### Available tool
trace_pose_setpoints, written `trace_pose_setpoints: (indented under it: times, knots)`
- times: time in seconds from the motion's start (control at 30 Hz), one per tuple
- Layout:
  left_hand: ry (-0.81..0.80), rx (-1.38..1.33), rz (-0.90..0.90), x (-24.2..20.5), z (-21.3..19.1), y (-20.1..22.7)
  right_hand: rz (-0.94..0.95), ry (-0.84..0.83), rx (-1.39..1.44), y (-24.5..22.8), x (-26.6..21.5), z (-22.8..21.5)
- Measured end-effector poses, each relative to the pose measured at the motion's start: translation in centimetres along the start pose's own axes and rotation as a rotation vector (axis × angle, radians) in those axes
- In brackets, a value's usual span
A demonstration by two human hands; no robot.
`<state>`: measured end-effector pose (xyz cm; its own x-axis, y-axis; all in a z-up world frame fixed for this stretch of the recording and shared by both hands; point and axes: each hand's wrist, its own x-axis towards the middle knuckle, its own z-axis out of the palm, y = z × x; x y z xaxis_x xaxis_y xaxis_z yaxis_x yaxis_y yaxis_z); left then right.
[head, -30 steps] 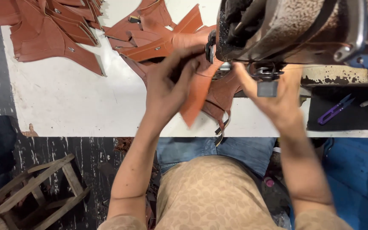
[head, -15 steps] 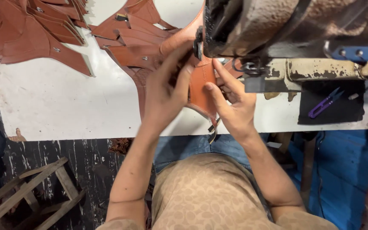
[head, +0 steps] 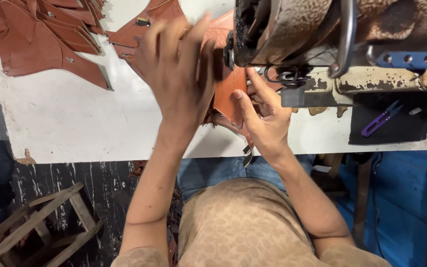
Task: Stitching together pre-cut leather components of a shoe upper using an industrial sewing machine.
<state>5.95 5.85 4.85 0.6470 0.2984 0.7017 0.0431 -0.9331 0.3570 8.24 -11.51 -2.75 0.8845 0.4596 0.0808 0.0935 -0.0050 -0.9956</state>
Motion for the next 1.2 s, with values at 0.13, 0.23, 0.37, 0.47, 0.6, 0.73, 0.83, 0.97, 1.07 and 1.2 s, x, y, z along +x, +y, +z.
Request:
trace_pose_setpoints:
  times: [0.13,0.23,0.37,0.47,0.6,0.73,0.83,0.97,1.07,1.2]
  knots:
    - [0.007,0.001,0.116,0.2,1.1,-2.3,0.005,-0.015,-0.071,-0.2,0.5,-1.3]
    - [-0.4,-0.598,-0.254,-1.7,0.7,-4.4,0.072,0.137,-0.168,1.0,1.4,-4.2]
    - [-0.667,-0.991,-0.607,-2.1,-2.2,-3.0,-0.021,0.11,-0.283,1.9,1.7,-7.4]
    - [-0.682,-0.896,-0.748,-3.9,-1.8,-2.2,-0.109,0.124,-0.089,1.4,0.6,-7.0]
    - [-0.543,-0.892,-0.719,-5.6,-0.4,-1.6,-0.126,0.175,-0.029,2.0,-1.6,-6.5]
    - [-0.409,-1.057,-0.74,-5.5,0.1,-0.3,-0.117,0.178,-0.021,2.7,-3.1,-7.0]
    - [-0.406,-0.996,-0.772,-6.0,0.3,0.2,-0.093,0.164,-0.06,3.2,-3.9,-7.5]
    - [-0.367,-1.005,-0.832,-6.6,0.7,0.5,-0.05,0.185,0.005,3.7,-4.7,-7.8]
    - [-0.345,-0.99,-0.804,-6.1,0.8,1.1,-0.025,0.191,0.014,3.4,-5.1,-7.8]
    - [-0.291,-1.078,-0.91,-5.6,1.5,1.8,-0.006,0.2,0.007,3.3,-5.5,-8.0]
